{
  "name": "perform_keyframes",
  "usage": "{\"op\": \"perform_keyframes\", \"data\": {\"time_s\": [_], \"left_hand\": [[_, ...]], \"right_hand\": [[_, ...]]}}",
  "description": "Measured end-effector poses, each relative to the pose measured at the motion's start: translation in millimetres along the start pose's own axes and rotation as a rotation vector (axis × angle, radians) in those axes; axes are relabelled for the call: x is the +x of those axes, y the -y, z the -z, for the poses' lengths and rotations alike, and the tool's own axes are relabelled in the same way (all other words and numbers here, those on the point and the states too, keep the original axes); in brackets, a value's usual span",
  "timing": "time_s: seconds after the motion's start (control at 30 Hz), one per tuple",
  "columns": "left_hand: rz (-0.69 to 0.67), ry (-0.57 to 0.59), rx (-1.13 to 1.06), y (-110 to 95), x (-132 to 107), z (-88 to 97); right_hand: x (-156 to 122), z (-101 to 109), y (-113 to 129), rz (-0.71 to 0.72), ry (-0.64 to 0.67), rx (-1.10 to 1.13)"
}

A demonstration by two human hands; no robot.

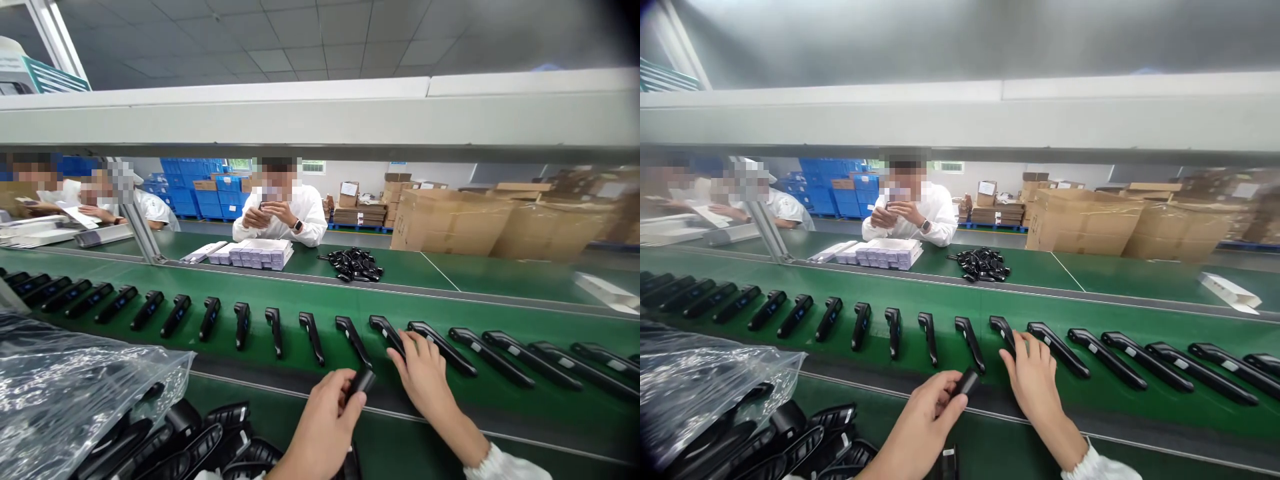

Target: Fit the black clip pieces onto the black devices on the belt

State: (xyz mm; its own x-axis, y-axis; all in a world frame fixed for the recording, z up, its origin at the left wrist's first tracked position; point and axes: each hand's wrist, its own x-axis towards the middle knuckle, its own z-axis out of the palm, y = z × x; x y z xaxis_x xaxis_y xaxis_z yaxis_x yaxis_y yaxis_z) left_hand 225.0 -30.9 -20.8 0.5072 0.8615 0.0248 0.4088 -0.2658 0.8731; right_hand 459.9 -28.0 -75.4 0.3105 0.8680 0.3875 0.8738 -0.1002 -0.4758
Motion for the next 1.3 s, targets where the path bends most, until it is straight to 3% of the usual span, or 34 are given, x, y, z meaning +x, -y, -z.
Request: {"op": "perform_keyframes", "data": {"time_s": [0.17, 0.27, 0.33, 0.5, 0.57, 0.67, 0.83, 0.97, 1.07, 1.13, 1.2, 1.3], "left_hand": [[-0.027, -0.035, -0.178, -1.4, 0.5, -4.6], [-0.047, 0.004, -0.105, -5.1, -2.0, -6.0], [-0.048, 0.036, 0.065, -7.5, -7.1, -1.2], [-0.105, 0.384, 0.494, -4.5, -22.6, 21.4], [-0.117, 0.454, 0.567, -0.7, -25.3, 25.4], [-0.106, 0.443, 0.616, 3.2, -24.9, 23.6], [-0.082, 0.341, 0.537, 9.2, -16.0, 17.2], [-0.120, 0.302, 0.440, 15.8, -2.9, 19.9], [-0.285, 0.252, 0.446, 18.8, 2.5, 26.5], [-0.478, 0.164, 0.529, 19.8, 3.5, 30.5], [-0.712, 0.048, 0.648, 19.8, 4.9, 32.0], [-1.044, -0.091, 0.801, 16.4, 10.2, 29.4]], "right_hand": [[-44.2, 23.9, 68.0, -0.199, 0.378, 0.839], [-52.8, 24.6, 81.4, -0.357, 0.370, 1.044], [-42.3, 23.8, 71.0, -0.382, 0.314, 1.046], [0.1, 21.1, 12.6, -0.209, 0.201, 0.600], [7.6, 16.4, -2.9, -0.107, 0.200, 0.389], [7.8, 4.1, -9.1, 0.029, 0.254, 0.149], [11.8, -11.6, -3.5, 0.058, 0.224, -0.288], [24.6, -11.6, -5.8, 0.055, 0.217, -0.389], [26.7, -3.3, -3.4, -0.013, 0.124, -0.351], [22.1, 8.0, 5.5, -0.028, 0.094, -0.135], [14.0, 23.6, 20.2, -0.006, 0.287, 0.258], [1.0, 48.1, 44.0, 0.023, 0.818, 0.798]]}}
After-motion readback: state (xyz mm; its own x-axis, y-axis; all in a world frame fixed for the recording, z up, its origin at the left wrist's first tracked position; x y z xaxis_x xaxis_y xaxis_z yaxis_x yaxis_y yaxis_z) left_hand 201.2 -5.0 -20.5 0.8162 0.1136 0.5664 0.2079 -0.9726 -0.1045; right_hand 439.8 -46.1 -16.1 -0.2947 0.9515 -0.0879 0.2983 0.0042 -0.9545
